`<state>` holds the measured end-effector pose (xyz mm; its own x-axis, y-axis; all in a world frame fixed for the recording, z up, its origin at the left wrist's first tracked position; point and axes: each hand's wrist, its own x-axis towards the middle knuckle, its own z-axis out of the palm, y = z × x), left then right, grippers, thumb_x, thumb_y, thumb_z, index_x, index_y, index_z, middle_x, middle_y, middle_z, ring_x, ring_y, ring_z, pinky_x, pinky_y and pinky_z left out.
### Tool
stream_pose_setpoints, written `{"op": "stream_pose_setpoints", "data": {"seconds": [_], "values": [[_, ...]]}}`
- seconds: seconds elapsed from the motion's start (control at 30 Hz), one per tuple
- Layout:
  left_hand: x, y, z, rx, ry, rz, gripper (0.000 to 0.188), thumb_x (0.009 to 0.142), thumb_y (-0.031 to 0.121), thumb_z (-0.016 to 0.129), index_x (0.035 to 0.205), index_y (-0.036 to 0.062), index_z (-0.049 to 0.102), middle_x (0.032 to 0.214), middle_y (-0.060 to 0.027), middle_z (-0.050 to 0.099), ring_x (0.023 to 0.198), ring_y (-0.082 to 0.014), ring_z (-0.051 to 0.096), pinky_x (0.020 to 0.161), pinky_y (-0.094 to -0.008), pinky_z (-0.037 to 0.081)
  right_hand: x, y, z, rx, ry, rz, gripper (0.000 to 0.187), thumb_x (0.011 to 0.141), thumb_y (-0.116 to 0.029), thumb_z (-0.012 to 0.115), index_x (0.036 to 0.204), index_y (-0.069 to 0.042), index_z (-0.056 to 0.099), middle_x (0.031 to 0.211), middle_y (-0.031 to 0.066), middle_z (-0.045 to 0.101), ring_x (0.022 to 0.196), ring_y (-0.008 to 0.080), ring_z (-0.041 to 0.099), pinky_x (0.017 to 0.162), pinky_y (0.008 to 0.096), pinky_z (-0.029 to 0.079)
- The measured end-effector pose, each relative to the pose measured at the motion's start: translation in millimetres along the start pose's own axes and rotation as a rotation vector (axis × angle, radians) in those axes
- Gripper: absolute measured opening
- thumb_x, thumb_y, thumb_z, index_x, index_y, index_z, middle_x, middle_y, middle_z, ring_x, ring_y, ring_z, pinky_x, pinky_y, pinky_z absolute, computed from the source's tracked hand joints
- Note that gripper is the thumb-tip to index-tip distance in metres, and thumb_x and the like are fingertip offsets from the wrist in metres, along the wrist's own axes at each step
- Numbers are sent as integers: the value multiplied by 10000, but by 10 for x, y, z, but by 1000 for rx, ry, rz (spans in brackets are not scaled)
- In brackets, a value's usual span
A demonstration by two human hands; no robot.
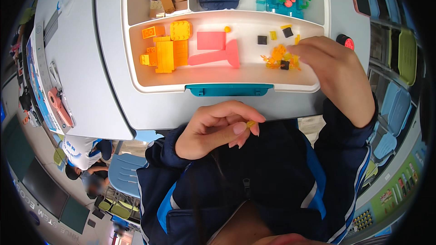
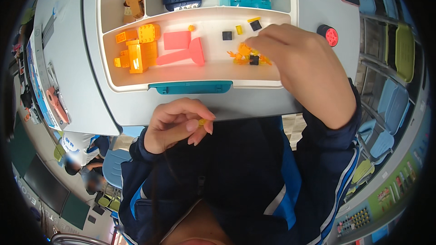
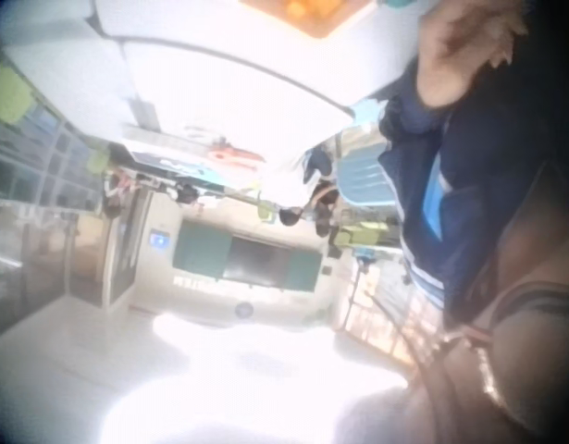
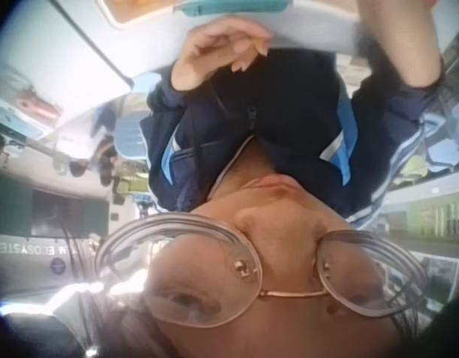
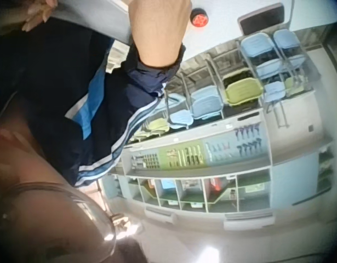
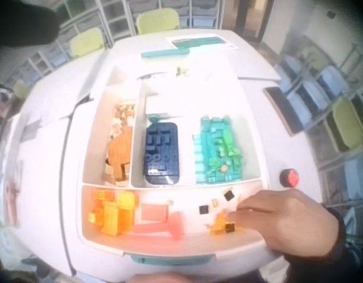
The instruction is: The person picks small yellow plastic pieces from a compartmentalized tray and connects them by hand. They repeatedly pick, align, and snap pieces together, occasionally placing assembled sections back into the tray. The person also handles a pink block and a small red wheel, moving them within the tray.
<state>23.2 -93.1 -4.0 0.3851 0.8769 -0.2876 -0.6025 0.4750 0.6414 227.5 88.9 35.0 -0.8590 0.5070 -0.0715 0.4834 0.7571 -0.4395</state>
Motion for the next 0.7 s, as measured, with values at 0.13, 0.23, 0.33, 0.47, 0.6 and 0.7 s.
{"op": "stream_pose_setpoints", "data": {"seconds": [0.13,0.23,0.33,0.47,0.6,0.7], "values": [[-5,-16,-96,-109,31,126,280,971,-6,432,1232,-41,527,1032,-120,586,734,-100,523,649,-215,419,164,66,201,-31,-137,-100,255,712,-34,665,967,-35,676,933,113,601,834,276,631,687,337,522],[-5,-16,-142,-118,46,185,284,960,-3,446,1230,-48,521,1048,-128,582,736,-110,527,648,-221,427,189,90,304,-157,-103,-111,244,696,-103,686,933,-46,682,875,103,570,863,260,616,682,345,521],[-36,-27,-149,-140,84,211,291,959,9,443,1237,-50,505,1059,-135,574,743,-125,541,653,-230,445,178,70,322,-251,-67,-48,232,682,-121,701,902,-48,691,876,98,572,924,250,606,695,342,524],[-31,1,-77,-251,166,218,307,965,27,393,1251,-51,472,1076,-152,547,760,-158,568,658,-245,472,114,9,345,-253,27,-115,168,679,-118,703,828,-43,686,863,97,569,931,247,597,689,336,518],[-49,-14,-62,-327,191,282,316,962,31,336,1242,-55,456,1093,-164,522,765,-178,578,640,-252,480,139,85,364,-169,-180,-175,96,683,-104,697,744,-41,660,849,94,573,899,251,587,681,339,498],[-62,2,-28,-300,202,305,308,962,43,328,1223,-56,460,1094,-167,518,738,-173,563,618,-250,473,195,153,379,-127,-225,-219,101,686,-89,698,763,-44,651,836,89,574,885,253,580,681,347,485]]}}
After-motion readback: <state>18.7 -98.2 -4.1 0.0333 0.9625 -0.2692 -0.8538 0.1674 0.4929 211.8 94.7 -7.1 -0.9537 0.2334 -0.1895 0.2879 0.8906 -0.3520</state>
